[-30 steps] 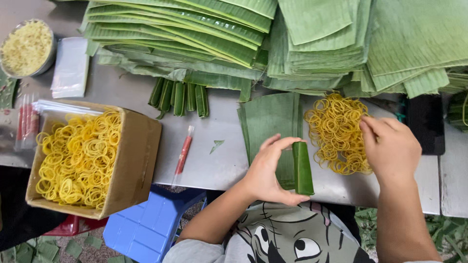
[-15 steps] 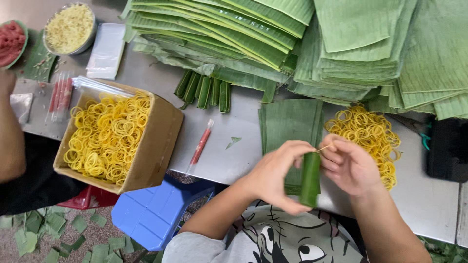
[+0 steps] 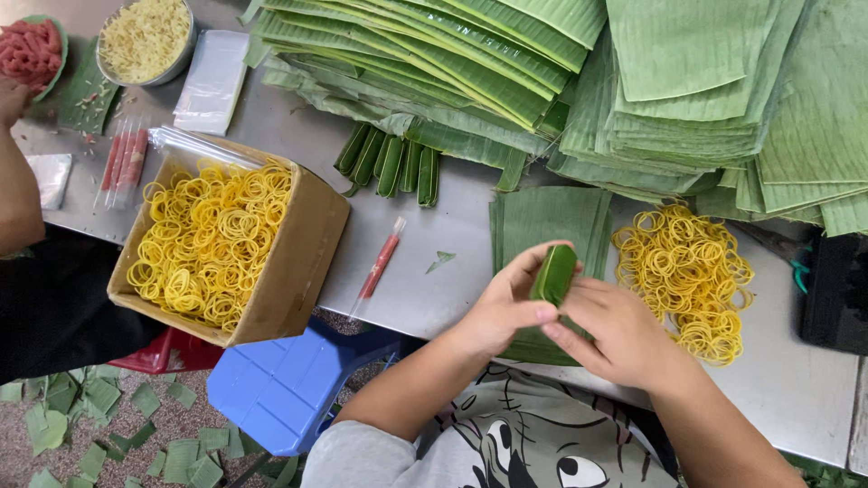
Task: The person wraps small food items in banana leaves by hand, rolling the leaves into cylinders and securing them with rubber bands.
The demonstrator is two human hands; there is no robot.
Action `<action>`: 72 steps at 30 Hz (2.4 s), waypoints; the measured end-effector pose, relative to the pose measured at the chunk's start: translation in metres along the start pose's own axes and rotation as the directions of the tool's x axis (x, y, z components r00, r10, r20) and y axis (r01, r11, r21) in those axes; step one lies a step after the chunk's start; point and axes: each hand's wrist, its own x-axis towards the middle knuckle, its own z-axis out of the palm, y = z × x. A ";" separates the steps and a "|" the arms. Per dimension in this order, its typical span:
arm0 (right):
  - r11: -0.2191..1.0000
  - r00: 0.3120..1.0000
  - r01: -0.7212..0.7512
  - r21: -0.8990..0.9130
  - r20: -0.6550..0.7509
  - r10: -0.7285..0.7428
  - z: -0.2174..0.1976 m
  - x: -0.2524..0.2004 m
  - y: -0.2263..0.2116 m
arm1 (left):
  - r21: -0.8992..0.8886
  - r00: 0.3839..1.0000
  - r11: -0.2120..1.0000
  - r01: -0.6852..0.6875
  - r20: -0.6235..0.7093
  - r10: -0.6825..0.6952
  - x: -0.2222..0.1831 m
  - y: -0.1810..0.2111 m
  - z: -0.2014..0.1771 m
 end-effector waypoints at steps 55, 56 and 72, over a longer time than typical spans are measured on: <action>0.513 0.802 -0.588 -0.625 -0.532 0.272 -0.100 0.054 0.119 | 0.980 0.837 -0.189 -0.068 0.159 0.524 0.018 0.100 -0.064; 0.508 0.814 -0.558 -0.656 -0.551 0.182 -0.101 0.052 0.115 | 0.987 0.836 -0.047 -0.154 0.156 0.526 0.022 0.092 -0.057; 0.924 0.804 -0.245 0.292 -0.472 0.362 -0.033 -0.005 0.024 | 0.467 0.962 0.855 -0.227 -0.031 0.272 0.054 0.031 -0.019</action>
